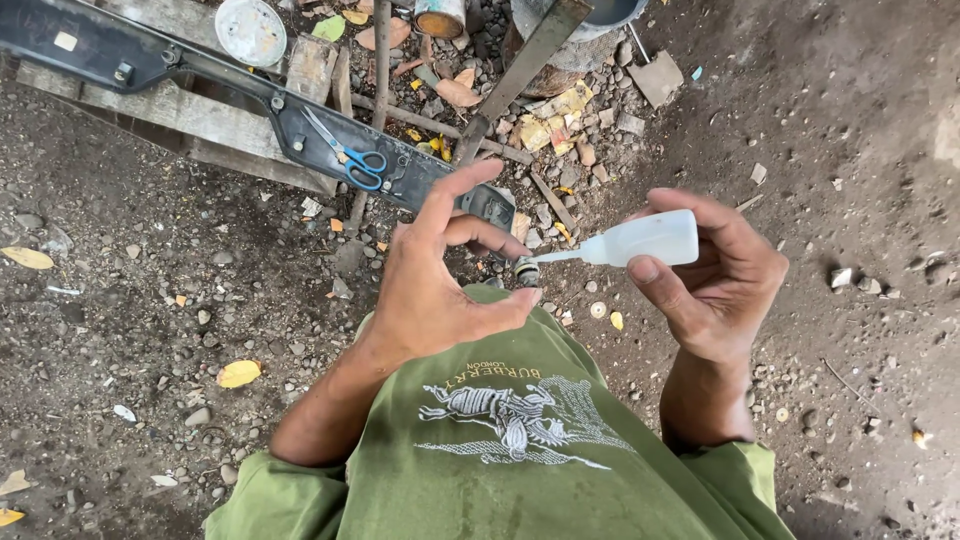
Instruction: Applying glue to a small plastic component and attaching it to a vehicle bumper trim piece.
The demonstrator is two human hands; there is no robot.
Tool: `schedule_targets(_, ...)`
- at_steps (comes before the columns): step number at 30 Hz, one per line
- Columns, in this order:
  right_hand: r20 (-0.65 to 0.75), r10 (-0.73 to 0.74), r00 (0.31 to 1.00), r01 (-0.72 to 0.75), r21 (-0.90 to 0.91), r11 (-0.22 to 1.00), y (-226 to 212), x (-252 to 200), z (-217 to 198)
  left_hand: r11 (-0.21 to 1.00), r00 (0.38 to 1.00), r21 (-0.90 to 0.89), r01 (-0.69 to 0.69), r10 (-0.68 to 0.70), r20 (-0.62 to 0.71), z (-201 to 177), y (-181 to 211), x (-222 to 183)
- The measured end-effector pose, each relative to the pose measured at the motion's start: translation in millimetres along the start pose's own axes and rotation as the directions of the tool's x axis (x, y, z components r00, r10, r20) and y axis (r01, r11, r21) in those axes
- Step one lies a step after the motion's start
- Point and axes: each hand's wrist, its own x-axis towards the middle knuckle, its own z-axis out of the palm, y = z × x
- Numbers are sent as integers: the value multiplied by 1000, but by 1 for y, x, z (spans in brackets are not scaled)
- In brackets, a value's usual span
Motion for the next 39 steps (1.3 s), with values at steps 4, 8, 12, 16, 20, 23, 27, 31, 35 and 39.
schedule_targets(4, 18, 8, 1000, -9, 11, 1000, -4, 3, 2, 997, 999, -55, 48, -46, 24, 0, -1, 1)
schedule_targets(8, 36, -21, 999, 21, -2, 1000, 0, 5, 0, 994, 996, -66, 84, -80, 48, -1, -4, 1)
schedule_targets(12, 54, -55, 997, 57, -34, 998, 3, 7, -1, 992, 994, -69, 102, -99, 56, 0, -5, 2)
schedule_targets(16, 54, -55, 997, 56, -26, 998, 6, 7, -3, 993, 995, -68, 92, -89, 53, 1, -6, 2)
schedule_targets(20, 54, -47, 997, 48, -29, 998, 7, 7, -4, 991, 994, -88, 99, -94, 60, 2, -6, 3)
schedule_targets(23, 48, -38, 998, 40, -38, 998, 5, 6, -3, 989, 993, -96, 109, -104, 63, 2, -7, 3)
schedule_targets(27, 46, -29, 999, 32, -57, 998, 4, 6, -3, 983, 989, -125, 133, -124, 76, 2, -8, 2)
schedule_targets(31, 62, -69, 996, 72, -47, 996, 8, 6, -6, 971, 983, -167, 172, -158, 98, 0, -9, 2)
schedule_targets(35, 32, -38, 999, 39, -37, 999, 7, 3, -4, 957, 983, -235, 169, -145, 116, 0, -13, 0)
schedule_targets(39, -4, -44, 999, 44, -20, 999, 9, -1, -5, 932, 981, -316, 181, -150, 119, 0, -17, -2)
